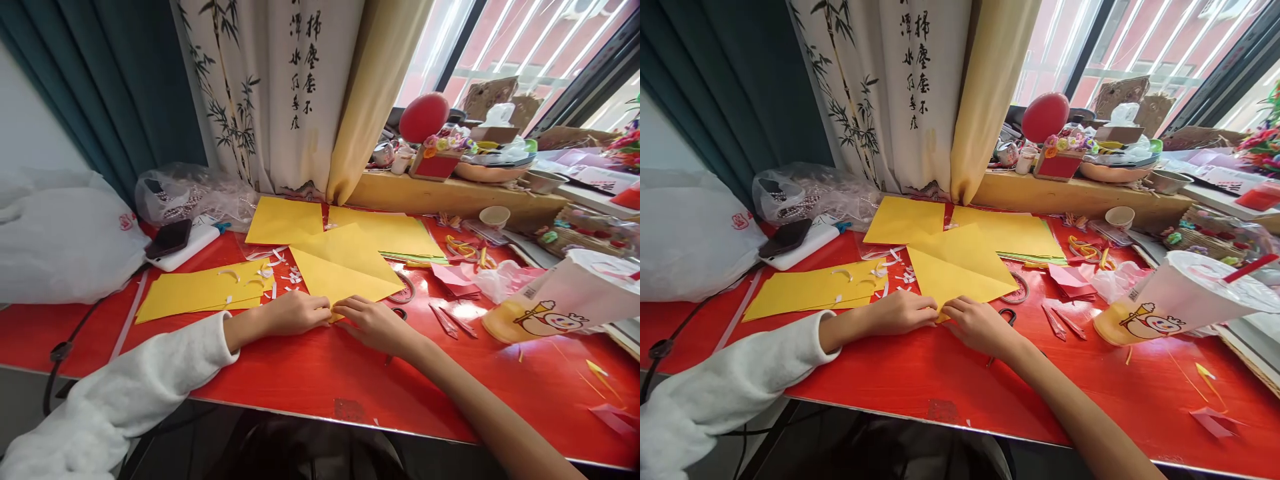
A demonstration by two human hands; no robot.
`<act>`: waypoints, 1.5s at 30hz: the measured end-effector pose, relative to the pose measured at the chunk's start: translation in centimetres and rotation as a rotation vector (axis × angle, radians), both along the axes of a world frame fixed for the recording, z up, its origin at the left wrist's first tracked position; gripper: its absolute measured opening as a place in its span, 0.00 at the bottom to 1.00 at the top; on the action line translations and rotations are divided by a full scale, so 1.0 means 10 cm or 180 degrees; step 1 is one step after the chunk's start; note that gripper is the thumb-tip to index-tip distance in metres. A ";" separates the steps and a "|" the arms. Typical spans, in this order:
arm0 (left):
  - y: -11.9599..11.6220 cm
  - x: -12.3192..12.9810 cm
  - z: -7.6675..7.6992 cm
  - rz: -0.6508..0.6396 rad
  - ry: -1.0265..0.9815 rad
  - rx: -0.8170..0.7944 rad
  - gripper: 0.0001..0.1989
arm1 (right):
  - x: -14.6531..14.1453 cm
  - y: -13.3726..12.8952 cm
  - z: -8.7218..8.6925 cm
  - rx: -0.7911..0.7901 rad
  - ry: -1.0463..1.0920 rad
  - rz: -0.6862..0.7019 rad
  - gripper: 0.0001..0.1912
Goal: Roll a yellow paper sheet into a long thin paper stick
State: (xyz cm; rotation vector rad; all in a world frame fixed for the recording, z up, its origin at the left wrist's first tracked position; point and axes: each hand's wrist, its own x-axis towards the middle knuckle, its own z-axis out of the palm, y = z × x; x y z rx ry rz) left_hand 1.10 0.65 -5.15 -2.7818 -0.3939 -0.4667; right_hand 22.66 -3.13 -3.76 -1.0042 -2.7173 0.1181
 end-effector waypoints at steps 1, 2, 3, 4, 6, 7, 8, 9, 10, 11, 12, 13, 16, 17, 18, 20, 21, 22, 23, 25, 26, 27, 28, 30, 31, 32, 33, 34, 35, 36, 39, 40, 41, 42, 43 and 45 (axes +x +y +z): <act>0.00 0.00 0.00 0.0039 -0.0003 -0.0048 0.10 | 0.00 0.00 -0.01 0.0001 -0.0015 -0.0016 0.14; -0.01 0.01 -0.01 0.0088 -0.0030 -0.0111 0.09 | 0.00 0.00 -0.01 0.0007 -0.0031 -0.0039 0.14; -0.02 0.02 -0.02 0.0137 -0.0073 -0.0179 0.09 | -0.01 0.01 -0.02 0.0022 -0.0043 -0.0066 0.14; -0.02 0.02 -0.03 0.0176 -0.0133 -0.0235 0.09 | -0.01 0.01 -0.03 0.0044 -0.0050 -0.0099 0.14; -0.03 0.03 -0.06 0.0217 -0.0270 -0.0276 0.10 | -0.01 0.01 -0.05 0.0099 -0.0040 -0.0163 0.14; -0.03 0.04 -0.08 0.0224 -0.0322 -0.0257 0.10 | 0.00 0.01 -0.05 0.0123 -0.0018 -0.0193 0.14; -0.03 0.04 -0.09 0.0220 -0.0348 -0.0221 0.11 | 0.00 0.01 -0.06 0.0138 0.0012 -0.0215 0.14; -0.02 0.04 -0.10 0.0214 -0.0353 -0.0187 0.11 | 0.00 0.01 -0.06 0.0139 0.0041 -0.0230 0.14; -0.02 0.04 -0.11 0.0213 -0.0341 -0.0165 0.11 | 0.00 0.00 -0.06 0.0135 0.0063 -0.0240 0.14; -0.01 0.04 -0.11 0.0217 -0.0316 -0.0146 0.11 | -0.01 0.00 -0.07 0.0141 0.0072 -0.0245 0.14; -0.01 0.04 -0.12 0.0219 -0.0291 -0.0132 0.11 | -0.01 -0.01 -0.07 0.0157 0.0068 -0.0264 0.15; -0.01 0.04 -0.12 0.0225 -0.0268 -0.0123 0.11 | -0.02 -0.01 -0.08 0.0181 0.0055 -0.0297 0.14; -0.02 0.04 -0.09 0.0251 -0.0259 -0.0121 0.12 | -0.04 -0.01 -0.12 0.0266 0.0044 -0.0427 0.13; -0.02 0.04 -0.08 0.0271 -0.0261 -0.0153 0.12 | -0.05 -0.01 -0.13 0.0292 0.0049 -0.0447 0.13; -0.03 0.04 -0.06 0.0289 -0.0261 -0.0206 0.12 | -0.05 -0.01 -0.14 0.0323 0.0051 -0.0454 0.13; -0.05 0.04 -0.03 0.0311 -0.0226 -0.0338 0.11 | -0.05 -0.01 -0.16 0.0394 0.0036 -0.0449 0.13; -0.05 0.04 -0.02 0.0322 -0.0198 -0.0396 0.10 | -0.05 -0.01 -0.16 0.0421 0.0017 -0.0446 0.13; -0.05 0.04 -0.01 0.0333 -0.0175 -0.0431 0.10 | -0.05 -0.01 -0.16 0.0441 -0.0005 -0.0443 0.13; -0.06 0.04 -0.01 0.0351 -0.0166 -0.0438 0.10 | -0.05 -0.01 -0.15 0.0460 -0.0027 -0.0437 0.13; -0.05 0.04 -0.01 0.0388 -0.0206 -0.0370 0.11 | -0.05 -0.01 -0.14 0.0488 -0.0065 -0.0411 0.13; -0.05 0.04 -0.02 0.0385 -0.0246 -0.0310 0.12 | -0.05 -0.01 -0.13 0.0502 -0.0077 -0.0407 0.13; -0.04 0.04 -0.03 0.0361 -0.0286 -0.0243 0.12 | -0.04 -0.01 -0.13 0.0519 -0.0083 -0.0403 0.13; -0.04 0.04 -0.04 0.0326 -0.0325 -0.0173 0.12 | -0.04 -0.01 -0.13 0.0531 -0.0084 -0.0399 0.13; -0.03 0.04 -0.05 0.0244 -0.0389 -0.0024 0.11 | -0.04 -0.01 -0.14 0.0563 -0.0083 -0.0393 0.13; -0.04 0.04 -0.06 0.0218 -0.0410 0.0057 0.10 | -0.04 -0.01 -0.15 0.0601 -0.0082 -0.0389 0.12; -0.04 0.04 -0.06 0.0211 -0.0417 0.0138 0.10 | -0.04 0.00 -0.16 0.0664 -0.0089 -0.0381 0.12; -0.04 0.04 -0.06 0.0218 -0.0407 0.0206 0.10 | -0.04 0.00 -0.18 0.0749 -0.0100 -0.0371 0.12; -0.04 0.05 -0.05 0.0231 -0.0386 0.0255 0.10 | -0.04 0.01 -0.19 0.0843 -0.0113 -0.0363 0.12; -0.04 0.05 -0.05 0.0248 -0.0362 0.0282 0.10 | -0.04 0.01 -0.21 0.0933 -0.0125 -0.0353 0.12; -0.04 0.05 -0.05 0.0271 -0.0341 0.0291 0.10 | -0.04 0.01 -0.23 0.1005 -0.0134 -0.0345 0.12; -0.04 0.06 -0.05 0.0367 -0.0345 0.0374 0.09 | -0.04 0.01 -0.26 0.1099 -0.0148 -0.0308 0.12; -0.04 0.06 -0.04 0.0395 -0.0344 0.0440 0.08 | -0.04 0.01 -0.27 0.1118 -0.0154 -0.0294 0.12; -0.04 0.06 -0.04 0.0414 -0.0329 0.0518 0.07 | -0.04 0.01 -0.27 0.1138 -0.0159 -0.0280 0.12; -0.04 0.06 -0.03 0.0419 -0.0306 0.0599 0.06 | -0.04 0.01 -0.28 0.1157 -0.0162 -0.0269 0.12; -0.05 0.06 -0.03 0.0418 -0.0283 0.0676 0.05 | -0.04 0.01 -0.28 0.1175 -0.0166 -0.0262 0.12; -0.06 0.05 -0.02 0.0397 -0.0230 0.0783 0.04 | -0.04 0.00 -0.27 0.1208 -0.0171 -0.0255 0.12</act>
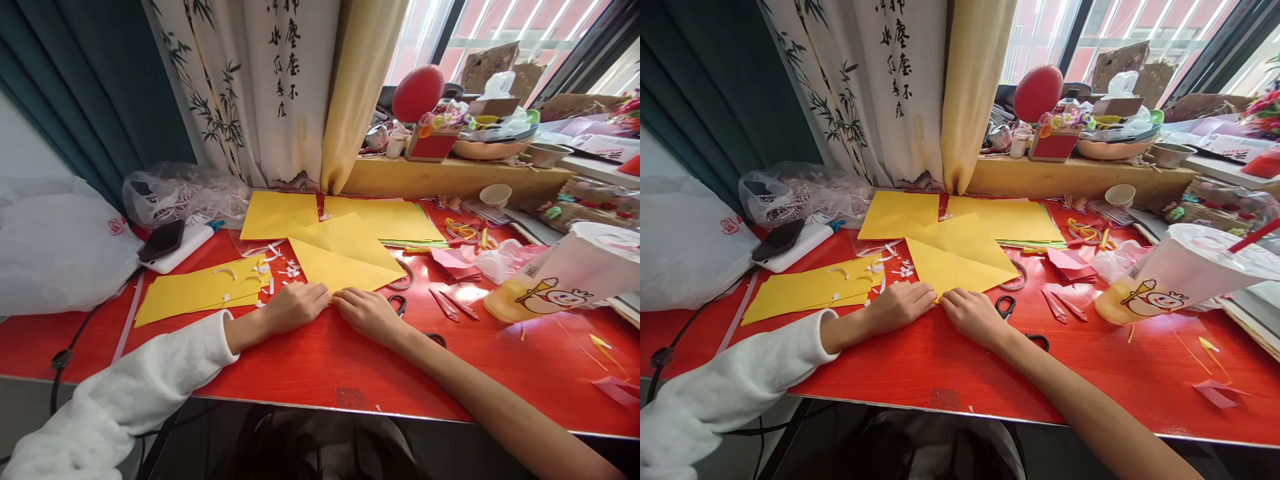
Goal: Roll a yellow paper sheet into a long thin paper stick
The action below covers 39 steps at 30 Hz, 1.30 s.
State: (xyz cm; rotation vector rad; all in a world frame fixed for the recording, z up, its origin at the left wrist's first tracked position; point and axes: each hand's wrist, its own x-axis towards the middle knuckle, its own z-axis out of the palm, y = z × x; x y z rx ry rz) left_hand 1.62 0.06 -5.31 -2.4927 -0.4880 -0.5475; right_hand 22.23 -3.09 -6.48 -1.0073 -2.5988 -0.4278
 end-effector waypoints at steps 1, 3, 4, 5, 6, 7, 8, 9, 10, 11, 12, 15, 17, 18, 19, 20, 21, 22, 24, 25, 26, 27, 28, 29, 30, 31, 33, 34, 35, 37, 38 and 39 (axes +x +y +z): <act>-0.01 0.00 0.00 -0.0005 0.0018 0.0028 0.04 | 0.00 0.00 0.00 0.0014 -0.0003 0.0001 0.12; -0.01 0.00 0.00 -0.0002 0.0033 0.0034 0.04 | 0.00 0.00 0.01 0.0040 -0.0012 0.0005 0.12; -0.01 0.01 -0.01 0.0005 0.0040 0.0016 0.04 | 0.00 0.00 0.01 0.0052 -0.0018 0.0010 0.12; -0.01 0.01 -0.01 0.0019 0.0043 -0.0013 0.04 | 0.00 0.00 0.02 0.0063 -0.0024 0.0018 0.12; -0.01 0.01 -0.03 0.0045 0.0043 -0.0047 0.04 | 0.00 0.00 0.02 0.0073 -0.0031 0.0026 0.12; -0.01 0.01 -0.04 0.0070 0.0045 -0.0081 0.04 | 0.00 0.00 0.02 0.0081 -0.0038 0.0034 0.12; -0.01 0.02 -0.05 0.0093 0.0040 -0.0106 0.04 | 0.00 0.00 0.02 0.0088 -0.0043 0.0039 0.11; -0.01 0.02 -0.06 0.0115 0.0029 -0.0123 0.04 | 0.00 0.00 0.02 0.0094 -0.0046 0.0042 0.11; -0.01 0.02 -0.07 0.0132 0.0016 -0.0131 0.05 | 0.00 0.00 0.02 0.0100 -0.0048 0.0043 0.11; -0.01 0.02 -0.08 0.0145 0.0004 -0.0129 0.05 | 0.00 0.00 0.02 0.0104 -0.0049 0.0043 0.11; -0.01 0.02 -0.09 0.0152 -0.0001 -0.0126 0.05 | 0.00 0.00 0.02 0.0108 -0.0049 0.0043 0.11; -0.01 0.02 -0.09 0.0183 -0.0005 -0.0146 0.05 | 0.00 0.01 0.02 0.0117 -0.0048 0.0045 0.11; -0.02 0.02 -0.10 0.0201 -0.0011 -0.0161 0.06 | 0.00 0.01 0.01 0.0113 -0.0053 0.0051 0.10; -0.02 0.02 -0.10 0.0209 -0.0015 -0.0175 0.06 | 0.00 0.01 0.01 0.0112 -0.0056 0.0053 0.10; -0.02 0.03 -0.10 0.0219 -0.0022 -0.0191 0.06 | 0.00 0.01 0.02 0.0112 -0.0060 0.0055 0.10; -0.02 0.03 -0.10 0.0230 -0.0033 -0.0211 0.07 | 0.00 0.01 0.02 0.0112 -0.0064 0.0058 0.10; -0.03 0.03 -0.10 0.0237 -0.0046 -0.0237 0.07 | 0.00 0.01 0.02 0.0113 -0.0068 0.0059 0.10; -0.03 0.03 -0.10 0.0243 -0.0058 -0.0259 0.07 | 0.00 0.00 0.02 0.0113 -0.0071 0.0060 0.10; -0.03 0.03 -0.09 0.0240 -0.0072 -0.0258 0.07 | 0.00 0.00 0.03 0.0107 -0.0076 0.0064 0.10; -0.03 0.03 -0.09 0.0229 -0.0071 -0.0238 0.07 | 0.00 0.00 0.03 0.0100 -0.0076 0.0066 0.10; -0.03 0.03 -0.09 0.0215 -0.0067 -0.0219 0.08 | 0.00 0.00 0.03 0.0094 -0.0073 0.0069 0.10; -0.03 0.02 -0.09 0.0200 -0.0063 -0.0203 0.08 | 0.00 0.00 0.03 0.0089 -0.0068 0.0071 0.10; -0.03 0.02 -0.10 0.0183 -0.0059 -0.0199 0.08 | -0.01 0.00 0.03 0.0085 -0.0062 0.0071 0.10; -0.03 0.02 -0.10 0.0163 -0.0057 -0.0203 0.08 | -0.01 0.00 0.03 0.0084 -0.0056 0.0070 0.10; -0.02 0.01 -0.11 0.0148 -0.0054 -0.0207 0.07 | -0.01 0.01 0.03 0.0084 -0.0051 0.0067 0.10; -0.02 0.01 -0.11 0.0138 -0.0048 -0.0209 0.07 | -0.01 0.01 0.03 0.0085 -0.0049 0.0065 0.10; -0.02 0.01 -0.12 0.0117 -0.0037 -0.0192 0.07 | -0.01 0.01 0.03 0.0079 -0.0048 0.0061 0.10; -0.02 0.01 -0.11 0.0113 -0.0038 -0.0174 0.07 | -0.01 0.01 0.02 0.0075 -0.0050 0.0059 0.10; -0.02 0.01 -0.11 0.0109 -0.0043 -0.0154 0.08 | 0.00 0.01 0.02 0.0072 -0.0050 0.0055 0.10; -0.02 0.01 -0.10 0.0102 -0.0047 -0.0139 0.08 | 0.00 0.01 0.02 0.0064 -0.0054 0.0047 0.10; -0.03 0.02 -0.09 0.0105 -0.0040 -0.0146 0.08 | 0.00 0.01 0.02 0.0061 -0.0059 0.0042 0.10; -0.03 0.02 -0.08 0.0113 -0.0029 -0.0162 0.08 | 0.00 0.01 0.02 0.0060 -0.0066 0.0037 0.10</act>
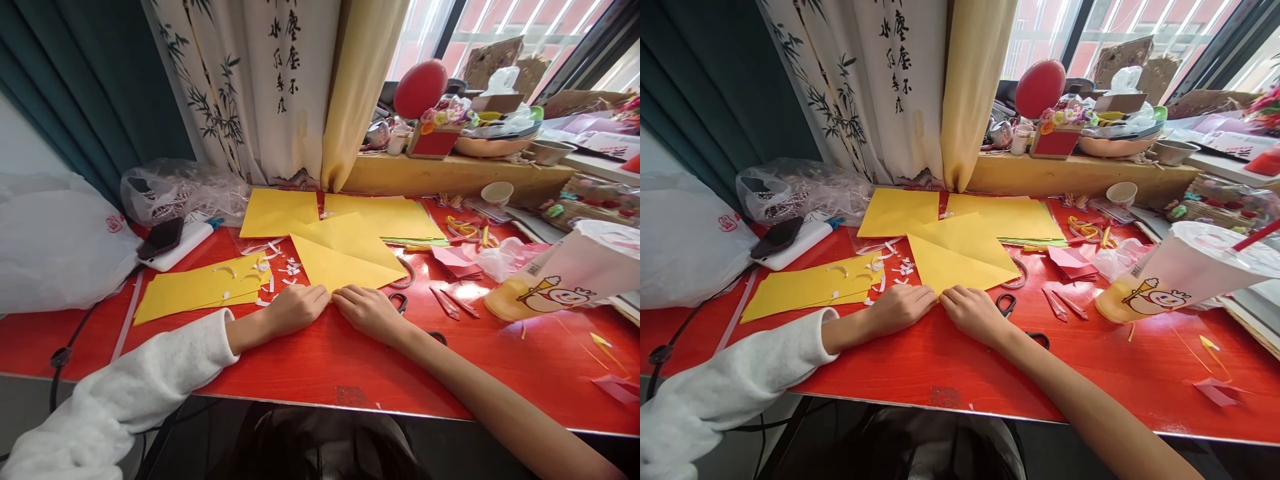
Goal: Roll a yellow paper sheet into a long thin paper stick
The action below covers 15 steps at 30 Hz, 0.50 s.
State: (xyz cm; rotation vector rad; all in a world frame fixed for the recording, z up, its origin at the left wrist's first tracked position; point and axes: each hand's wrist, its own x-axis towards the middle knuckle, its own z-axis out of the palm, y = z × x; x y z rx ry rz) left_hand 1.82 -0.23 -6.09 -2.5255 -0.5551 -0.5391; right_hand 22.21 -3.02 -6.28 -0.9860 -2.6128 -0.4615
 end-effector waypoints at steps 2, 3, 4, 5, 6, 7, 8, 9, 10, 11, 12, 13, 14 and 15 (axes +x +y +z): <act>0.00 0.00 0.02 0.0017 0.0024 -0.0023 0.08 | 0.00 0.00 0.00 0.0000 -0.0013 -0.0003 0.10; -0.01 0.01 0.02 0.0017 0.0029 -0.0015 0.08 | 0.00 0.00 0.00 0.0001 -0.0017 -0.0003 0.11; -0.01 0.01 0.03 0.0011 0.0031 0.0006 0.08 | 0.00 0.00 0.00 0.0002 -0.0018 -0.0003 0.11; -0.01 0.01 0.03 0.0001 0.0036 0.0031 0.08 | 0.00 0.00 0.01 0.0002 -0.0017 -0.0004 0.11; -0.01 0.01 0.03 -0.0008 0.0037 0.0056 0.08 | 0.00 0.00 0.01 -0.0001 -0.0019 0.0000 0.11; -0.02 0.01 0.03 -0.0012 0.0037 0.0075 0.08 | 0.00 0.00 0.01 -0.0004 -0.0021 0.0000 0.11; -0.02 0.01 0.04 -0.0007 0.0036 0.0085 0.08 | 0.00 -0.01 0.02 -0.0007 -0.0026 -0.0001 0.10; -0.03 0.01 0.04 0.0000 0.0034 0.0088 0.08 | -0.01 -0.01 0.02 -0.0011 -0.0035 -0.0002 0.10; -0.03 0.01 0.04 0.0007 0.0031 0.0093 0.08 | -0.01 -0.01 0.03 -0.0013 -0.0045 -0.0010 0.10; -0.03 0.01 0.05 0.0011 0.0023 0.0102 0.08 | -0.01 -0.01 0.03 -0.0015 -0.0058 -0.0022 0.10; -0.04 0.01 0.06 0.0013 0.0018 0.0114 0.08 | -0.01 -0.02 0.04 -0.0016 -0.0071 -0.0037 0.10; -0.04 0.01 0.06 0.0012 0.0016 0.0129 0.09 | -0.01 -0.02 0.04 -0.0019 -0.0082 -0.0050 0.11; -0.05 0.01 0.07 0.0013 0.0012 0.0148 0.09 | -0.01 -0.02 0.04 -0.0023 -0.0091 -0.0058 0.11; -0.05 0.02 0.07 0.0015 0.0013 0.0164 0.09 | -0.01 -0.02 0.04 -0.0030 -0.0096 -0.0066 0.11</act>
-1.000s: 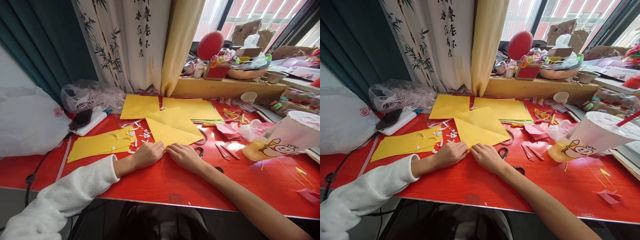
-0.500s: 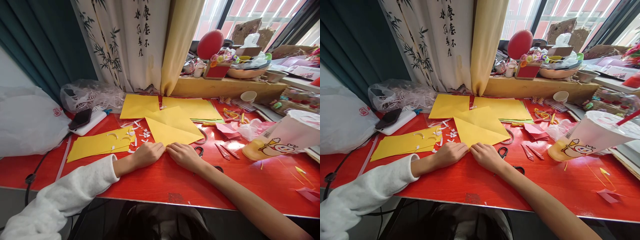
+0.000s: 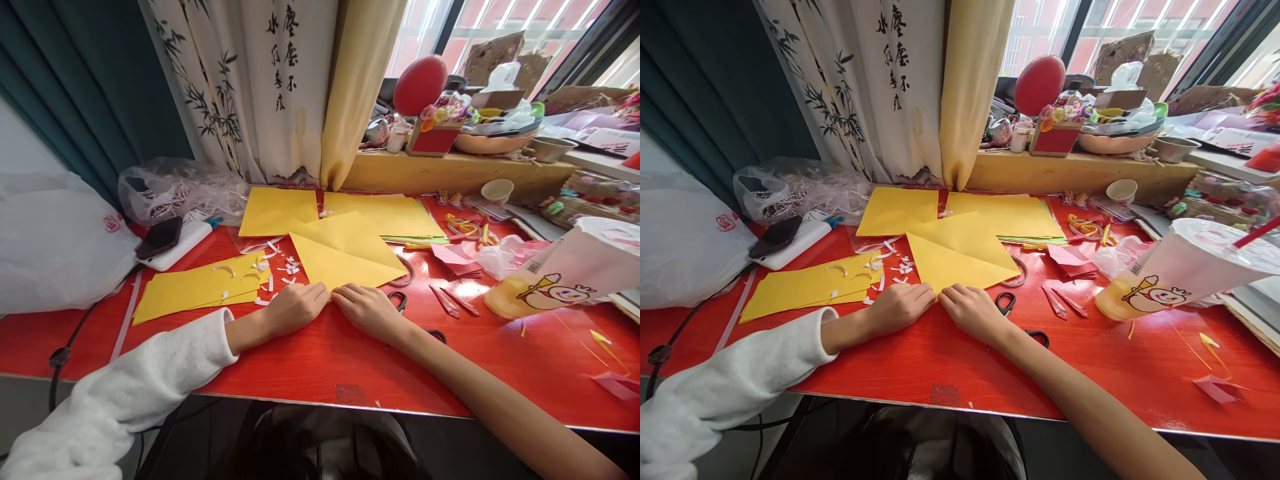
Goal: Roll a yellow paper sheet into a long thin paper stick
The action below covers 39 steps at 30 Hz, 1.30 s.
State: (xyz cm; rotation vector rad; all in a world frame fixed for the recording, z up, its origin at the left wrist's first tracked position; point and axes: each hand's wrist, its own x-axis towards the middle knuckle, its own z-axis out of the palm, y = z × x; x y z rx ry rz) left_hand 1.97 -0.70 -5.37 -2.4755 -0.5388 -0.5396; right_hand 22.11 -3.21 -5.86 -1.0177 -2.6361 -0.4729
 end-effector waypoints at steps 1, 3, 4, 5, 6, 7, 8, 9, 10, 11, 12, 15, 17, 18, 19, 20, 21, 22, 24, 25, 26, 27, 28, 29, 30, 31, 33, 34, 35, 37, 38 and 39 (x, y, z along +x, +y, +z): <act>0.00 0.00 0.00 0.0006 -0.0004 0.0011 0.09 | 0.00 0.00 0.00 -0.0005 -0.0002 -0.0005 0.11; 0.00 0.00 0.00 0.0011 -0.0005 0.0013 0.09 | 0.00 0.00 0.00 -0.0012 0.0002 -0.0015 0.11; 0.00 0.01 0.00 0.0017 -0.0005 0.0005 0.09 | 0.00 0.00 0.00 -0.0012 0.0006 -0.0018 0.11; 0.00 0.01 0.00 0.0024 0.0000 -0.0007 0.09 | 0.00 0.00 0.00 -0.0011 0.0014 -0.0015 0.11; 0.00 0.01 -0.01 0.0030 0.0006 -0.0016 0.09 | 0.00 0.00 0.00 -0.0013 0.0023 -0.0006 0.11; 0.00 0.01 -0.01 0.0036 0.0013 -0.0021 0.09 | 0.00 0.00 0.00 -0.0015 0.0033 0.0007 0.11; 0.00 0.01 -0.01 0.0036 0.0019 -0.0023 0.09 | 0.00 0.00 0.00 -0.0016 0.0042 0.0021 0.11; 0.00 0.00 -0.01 0.0033 0.0018 -0.0020 0.09 | 0.00 0.00 0.00 -0.0012 0.0051 0.0033 0.11; 0.00 0.00 -0.01 0.0021 0.0015 -0.0015 0.08 | 0.00 0.00 0.01 -0.0005 0.0057 0.0040 0.11; 0.00 0.00 -0.01 0.0007 0.0011 -0.0012 0.09 | 0.00 0.00 0.01 0.0000 0.0060 0.0045 0.11; 0.00 0.00 -0.01 -0.0005 0.0004 -0.0008 0.09 | 0.00 0.00 0.01 0.0002 0.0061 0.0047 0.11; 0.00 0.00 -0.01 -0.0039 -0.0013 0.0011 0.10 | 0.00 0.00 0.00 -0.0025 0.0060 0.0043 0.11; 0.00 0.00 -0.01 -0.0051 -0.0028 0.0037 0.10 | 0.00 0.01 -0.01 -0.0041 0.0061 0.0033 0.11; 0.00 0.00 -0.01 -0.0058 -0.0039 0.0051 0.10 | 0.00 0.01 -0.01 -0.0042 0.0061 0.0027 0.11; 0.00 0.00 -0.01 -0.0065 -0.0046 0.0061 0.10 | 0.00 0.01 -0.02 -0.0044 0.0059 0.0024 0.11; 0.00 0.00 -0.01 -0.0070 -0.0048 0.0065 0.09 | 0.01 0.01 -0.02 -0.0046 0.0054 0.0022 0.11; 0.00 -0.01 -0.01 -0.0075 -0.0039 0.0057 0.09 | 0.01 0.01 -0.02 -0.0048 0.0048 0.0020 0.11; 0.00 -0.01 -0.01 -0.0082 -0.0022 0.0041 0.09 | 0.01 0.02 -0.03 -0.0050 0.0043 0.0021 0.10; 0.00 -0.01 0.00 -0.0091 0.0004 0.0014 0.09 | 0.01 0.02 -0.03 -0.0051 0.0045 0.0029 0.10; 0.00 -0.01 0.00 -0.0092 -0.0001 0.0011 0.09 | 0.01 0.02 -0.03 -0.0052 0.0047 0.0033 0.10; 0.00 -0.01 0.00 -0.0093 -0.0016 0.0015 0.10 | 0.01 0.02 -0.04 -0.0053 0.0052 0.0036 0.10; -0.01 -0.01 0.00 -0.0092 -0.0028 0.0021 0.10 | 0.01 0.02 -0.04 -0.0054 0.0056 0.0041 0.11; -0.01 -0.01 0.00 -0.0085 -0.0041 0.0027 0.10 | 0.01 0.02 -0.04 -0.0055 0.0059 0.0043 0.11; -0.01 -0.01 0.00 -0.0081 -0.0046 0.0025 0.11 | 0.01 0.02 -0.04 -0.0055 0.0061 0.0043 0.11; -0.01 -0.01 0.00 -0.0083 -0.0040 0.0013 0.11 | 0.01 0.02 -0.04 -0.0056 0.0061 0.0041 0.11; -0.01 -0.01 0.00 -0.0091 -0.0038 0.0003 0.11 | 0.01 0.02 -0.04 -0.0057 0.0060 0.0042 0.11; 0.00 -0.01 -0.01 -0.0115 -0.0041 -0.0012 0.10 | 0.01 0.02 -0.04 -0.0057 0.0059 0.0038 0.11; 0.00 -0.02 -0.01 -0.0129 -0.0041 -0.0017 0.10 | 0.01 0.02 -0.04 -0.0060 0.0055 0.0033 0.11; 0.00 -0.02 -0.01 -0.0135 -0.0036 -0.0019 0.10 | 0.01 0.02 -0.04 -0.0065 0.0050 0.0027 0.11; 0.00 -0.02 -0.02 -0.0124 -0.0023 -0.0017 0.10 | 0.01 0.02 -0.03 -0.0077 0.0038 0.0012 0.11; 0.00 -0.02 -0.02 -0.0119 -0.0011 -0.0018 0.10 | 0.01 0.02 -0.03 -0.0080 0.0032 0.0007 0.11; 0.00 -0.02 -0.02 -0.0123 -0.0005 -0.0018 0.09 | 0.01 0.02 -0.03 -0.0077 0.0031 0.0006 0.11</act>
